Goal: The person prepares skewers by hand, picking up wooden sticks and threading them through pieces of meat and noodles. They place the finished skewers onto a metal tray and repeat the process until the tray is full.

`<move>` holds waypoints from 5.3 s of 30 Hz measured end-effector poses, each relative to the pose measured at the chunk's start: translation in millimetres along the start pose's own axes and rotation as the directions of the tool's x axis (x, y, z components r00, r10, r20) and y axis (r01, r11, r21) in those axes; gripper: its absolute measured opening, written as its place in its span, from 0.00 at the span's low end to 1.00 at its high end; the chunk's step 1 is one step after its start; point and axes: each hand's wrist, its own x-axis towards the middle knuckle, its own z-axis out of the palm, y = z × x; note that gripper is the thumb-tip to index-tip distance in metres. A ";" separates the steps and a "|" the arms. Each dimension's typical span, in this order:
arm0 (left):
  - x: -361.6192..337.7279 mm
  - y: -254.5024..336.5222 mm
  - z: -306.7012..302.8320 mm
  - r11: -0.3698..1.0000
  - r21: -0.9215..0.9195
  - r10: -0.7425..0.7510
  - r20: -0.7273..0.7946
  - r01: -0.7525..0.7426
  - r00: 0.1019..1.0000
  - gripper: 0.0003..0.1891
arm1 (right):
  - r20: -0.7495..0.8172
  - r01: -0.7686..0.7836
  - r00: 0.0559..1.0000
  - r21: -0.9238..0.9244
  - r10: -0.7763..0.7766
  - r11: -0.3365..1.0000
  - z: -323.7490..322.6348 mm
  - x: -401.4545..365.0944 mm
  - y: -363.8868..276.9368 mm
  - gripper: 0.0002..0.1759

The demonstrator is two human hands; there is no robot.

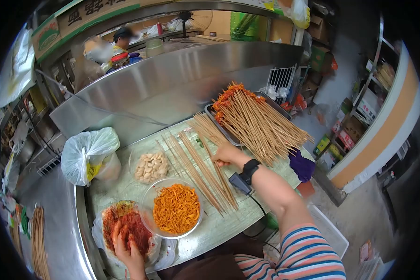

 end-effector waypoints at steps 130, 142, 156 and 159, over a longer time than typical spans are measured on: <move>36.2 54.6 2.6 0.317 -0.768 -0.298 0.477 0.557 0.827 0.16 | -0.450 0.574 0.799 0.768 -0.399 0.284 27.7 -150.1 -70.7 0.22; 34.3 69.7 34.3 -0.024 -0.768 -0.235 0.627 0.640 0.743 0.25 | -0.327 0.402 0.875 0.902 -0.358 0.159 59.6 -159.7 -71.9 0.22; 33.6 57.8 27.8 0.131 -0.715 -0.179 0.664 0.686 0.726 0.27 | -0.352 0.797 0.560 0.477 -0.750 0.372 52.5 -187.1 -69.7 0.24; 35.0 63.8 27.3 0.065 -0.743 -0.209 0.642 0.666 0.737 0.24 | -0.322 0.840 0.510 0.387 -0.797 0.381 53.3 -191.6 -69.0 0.25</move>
